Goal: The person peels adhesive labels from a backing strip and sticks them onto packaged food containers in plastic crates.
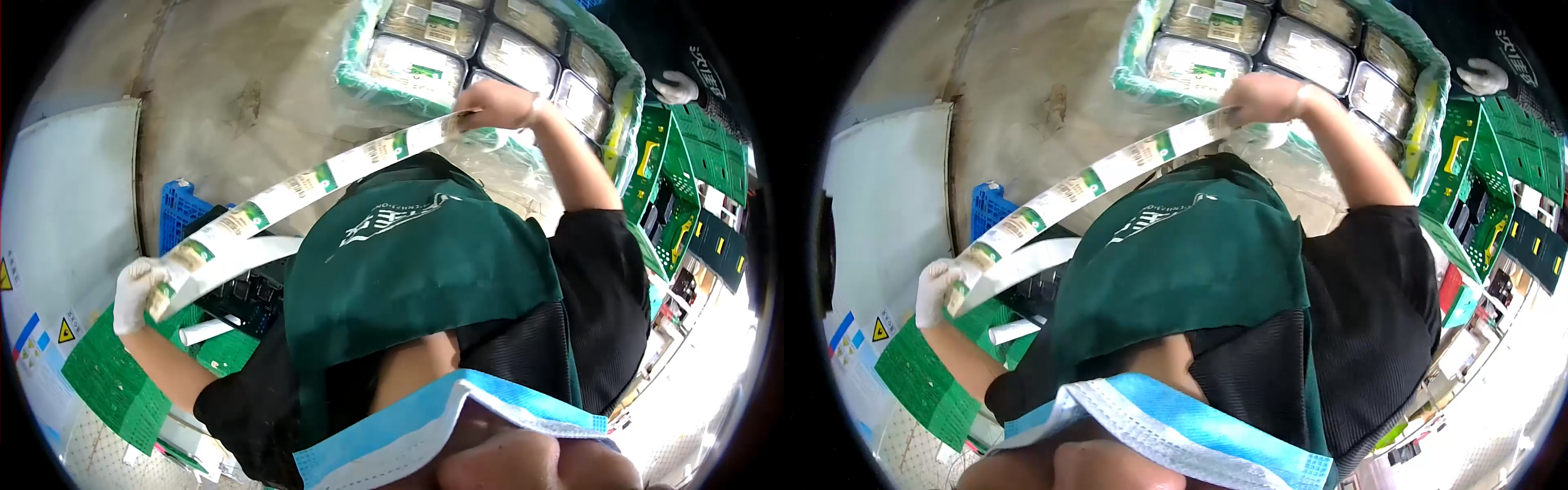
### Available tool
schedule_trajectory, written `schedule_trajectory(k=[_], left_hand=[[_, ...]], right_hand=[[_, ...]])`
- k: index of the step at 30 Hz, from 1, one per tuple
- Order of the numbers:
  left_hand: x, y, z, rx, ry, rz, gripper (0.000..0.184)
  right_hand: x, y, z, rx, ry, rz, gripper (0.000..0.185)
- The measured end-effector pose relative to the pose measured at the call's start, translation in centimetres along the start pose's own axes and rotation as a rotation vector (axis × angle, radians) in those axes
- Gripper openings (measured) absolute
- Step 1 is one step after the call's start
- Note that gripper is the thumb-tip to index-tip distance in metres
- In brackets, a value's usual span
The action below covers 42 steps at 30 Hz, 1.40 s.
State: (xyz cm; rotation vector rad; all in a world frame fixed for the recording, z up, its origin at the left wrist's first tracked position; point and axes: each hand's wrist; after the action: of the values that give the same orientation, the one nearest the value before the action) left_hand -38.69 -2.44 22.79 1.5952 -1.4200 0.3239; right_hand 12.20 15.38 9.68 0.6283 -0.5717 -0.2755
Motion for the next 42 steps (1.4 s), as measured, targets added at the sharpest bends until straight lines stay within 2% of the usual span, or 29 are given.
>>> schedule_trajectory(k=[1, 2, 3, 4, 5, 6, 7, 8, 10, 11, 13, 15, 17, 19, 20, 23, 24, 27, 29, 30, 31, 32, 33, 34, 35, 37, 38, 39, 42], left_hand=[[-3.2, 3.3, 3.5, -0.156, 0.087, 0.068, 0.007], [-4.7, 3.1, 4.1, -0.255, 0.079, 0.012, 0.011], [-8.8, 4.3, 8.2, -0.201, -0.042, -0.013, 0.017], [-11.6, 3.3, 9.5, -0.576, -0.329, -0.116, 0.029], [-9.4, -3.0, 2.2, -0.802, -0.336, -0.203, 0.045], [-8.1, -8.6, -1.5, 0.142, -0.459, 0.078, 0.055], [-7.4, -13.0, -5.5, -0.068, -0.924, 0.127, 0.059], [-6.1, -17.2, -7.7, 0.029, -1.107, 0.259, 0.061], [-4.6, -23.8, -9.4, -0.173, -1.168, 0.141, 0.064], [-5.1, -25.4, -9.2, 0.135, -0.967, 0.262, 0.049], [-6.1, -22.3, -9.6, -0.060, -0.770, 0.182, 0.028], [-6.8, -19.0, -7.0, 0.175, -0.713, 0.207, 0.016], [-6.3, -14.6, -5.0, 0.234, -0.577, 0.368, 0.017], [-6.8, -10.7, -2.5, 0.040, -0.574, 0.382, 0.016], [-7.3, -9.4, -0.9, 0.036, -0.546, 0.378, 0.016], [-7.7, -7.2, 2.4, 0.044, -0.425, 0.315, 0.013], [-7.3, -6.7, 2.6, 0.026, -0.415, 0.297, 0.013], [-8.3, -5.6, 4.1, -0.022, -0.349, 0.286, 0.012], [-9.5, -5.5, 5.3, -0.116, -0.273, 0.237, 0.025], [-12.6, -6.2, 7.4, -0.122, -0.382, 0.189, 0.046], [-7.5, -10.6, 0.0, 0.049, -0.485, 0.301, 0.067], [-5.7, -14.2, -4.9, -0.247, -0.920, 0.227, 0.073], [-4.3, -17.9, -7.8, -0.164, -1.079, 0.213, 0.076], [-3.4, -21.3, -9.2, -0.123, -1.059, 0.218, 0.069], [-3.2, -23.1, -9.9, -0.084, -1.043, 0.225, 0.063], [-5.8, -24.2, -10.3, -0.292, -0.966, 0.130, 0.043], [-5.8, -23.6, -10.3, 0.023, -0.813, 0.355, 0.024], [-5.4, -23.0, -10.3, 0.019, -0.816, 0.355, 0.024], [-5.1, -21.7, -9.6, 0.330, -0.544, 0.478, 0.015]], right_hand=[[0.8, 1.2, 0.8, -0.115, -0.104, 0.063, 0.014], [1.2, 1.8, 1.3, -0.206, -0.142, 0.075, 0.014], [1.3, 2.1, 1.9, -0.296, -0.180, 0.090, 0.015], [0.9, 2.7, 3.4, -0.287, -0.172, 0.097, 0.015], [-0.1, 3.3, 5.4, -0.021, -0.098, 0.092, 0.015], [-1.3, 3.6, 7.0, 0.245, -0.021, 0.082, 0.016], [-2.9, 2.8, 7.1, 0.286, 0.083, 0.049, 0.017], [-4.5, 2.7, 8.8, 0.267, 0.127, 0.100, 0.017], [-6.4, 2.9, 11.3, 0.257, 0.184, 0.158, 0.016], [-6.9, 3.1, 11.9, 0.239, 0.194, 0.193, 0.016], [-6.6, 3.8, 12.2, 0.222, 0.206, 0.226, 0.015], [-4.5, 4.7, 10.9, 0.283, -0.061, 0.073, 0.012], [-2.8, 4.8, 6.2, 0.178, -0.007, 0.014, 0.014], [-0.8, 5.3, 3.1, -0.006, 0.066, -0.028, 0.018], [0.1, 5.8, 4.4, -0.287, -0.178, 0.017, 0.019], [0.5, 5.7, 2.5, -0.162, -0.004, -0.053, 0.019], [0.7, 6.0, 3.0, -0.059, -0.075, -0.067, 0.019], [1.0, 6.3, 3.8, -0.047, -0.050, -0.079, 0.019], [0.3, 6.6, 5.1, -0.019, 0.017, 0.004, 0.018], [-0.7, 6.3, 5.7, 0.088, 0.072, 0.022, 0.017], [-1.8, 5.8, 6.4, 0.192, 0.128, 0.043, 0.016], [-2.8, 5.4, 7.7, 0.175, 0.170, 0.061, 0.017], [-3.8, 4.9, 9.1, 0.158, 0.220, 0.084, 0.017], [-5.0, 4.5, 9.7, 0.183, 0.323, 0.075, 0.016], [-5.6, 4.8, 11.0, 0.151, 0.288, 0.112, 0.016], [-5.8, 5.6, 11.4, 0.071, 0.297, 0.115, 0.017], [-5.3, 6.1, 11.2, 0.058, 0.279, 0.002, 0.018], [-4.9, 6.9, 10.3, 0.079, 0.240, -0.046, 0.017], [-3.9, 7.5, 8.1, -0.070, 0.230, -0.197, 0.012]])
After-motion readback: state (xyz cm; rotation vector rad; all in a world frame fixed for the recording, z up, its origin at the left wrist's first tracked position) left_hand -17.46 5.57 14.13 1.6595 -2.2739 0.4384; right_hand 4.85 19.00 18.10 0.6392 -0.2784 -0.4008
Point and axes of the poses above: each hand's wrist, its own x-axis away from the middle knuckle, its own y-axis out of the back of the hand, z = x × y, and after that the axes turned 2 degrees about y, right-handed
